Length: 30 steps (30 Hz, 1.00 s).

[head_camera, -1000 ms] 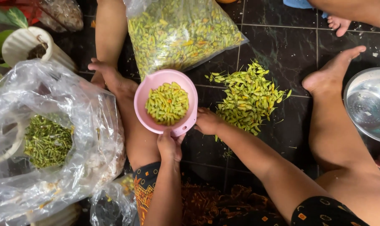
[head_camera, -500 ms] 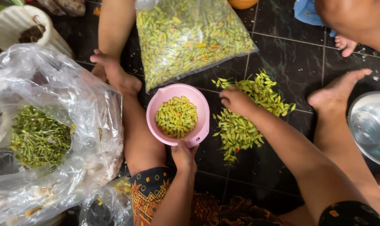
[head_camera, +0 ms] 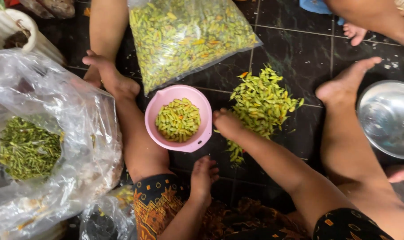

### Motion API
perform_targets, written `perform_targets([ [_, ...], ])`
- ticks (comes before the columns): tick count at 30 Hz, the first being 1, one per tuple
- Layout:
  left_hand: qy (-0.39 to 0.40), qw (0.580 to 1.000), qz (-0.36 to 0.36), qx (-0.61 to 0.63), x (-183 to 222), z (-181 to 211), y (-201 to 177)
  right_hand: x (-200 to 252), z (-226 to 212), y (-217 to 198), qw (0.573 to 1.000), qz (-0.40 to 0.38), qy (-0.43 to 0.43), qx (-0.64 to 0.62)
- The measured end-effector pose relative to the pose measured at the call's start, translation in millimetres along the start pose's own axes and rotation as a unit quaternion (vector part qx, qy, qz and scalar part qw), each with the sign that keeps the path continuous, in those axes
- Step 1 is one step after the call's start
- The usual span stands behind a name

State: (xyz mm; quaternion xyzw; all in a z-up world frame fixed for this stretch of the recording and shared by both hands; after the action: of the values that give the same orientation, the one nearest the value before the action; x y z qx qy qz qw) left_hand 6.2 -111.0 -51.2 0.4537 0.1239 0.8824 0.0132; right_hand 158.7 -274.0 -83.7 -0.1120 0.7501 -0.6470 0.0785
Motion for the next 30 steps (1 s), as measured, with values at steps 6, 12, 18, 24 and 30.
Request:
perform_targets([
  [6, 0.182, 0.647, -0.418, -0.611, 116, -91, 64, 101, -49, -58, 0.982, 0.056, -0.118, -0.135],
  [12, 0.052, 0.482, -0.394, -0.781, 82, -168, 49, 176, 64, -35, 0.9, 0.145, 0.278, -0.303],
  [18, 0.076, 0.486, -0.383, -0.782, 81, -173, 64, 225, 29, -2, 0.916, -0.019, 0.272, -0.293],
  [24, 0.1, 0.674, -0.326, -0.655, 10, -191, 43, 212, -2, -41, 0.941, 0.047, 0.273, -0.196],
  [30, 0.162, 0.812, -0.225, -0.514, -6, -132, 27, 176, 12, -21, 0.952, 0.059, 0.277, -0.117],
])
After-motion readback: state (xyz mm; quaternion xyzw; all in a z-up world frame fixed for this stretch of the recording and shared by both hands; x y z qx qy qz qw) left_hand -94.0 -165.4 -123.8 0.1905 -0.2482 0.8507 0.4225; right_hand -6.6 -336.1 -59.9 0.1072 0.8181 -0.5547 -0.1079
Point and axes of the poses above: each hand's wrist, its own x-axis away from the middle knuckle, its own y-axis out of the palm, z = x × y, the point moved 9 cm from there along -x, towards the middle knuckle, and after that the axes turned 2 degrees about -x, right-handed, at the moved point
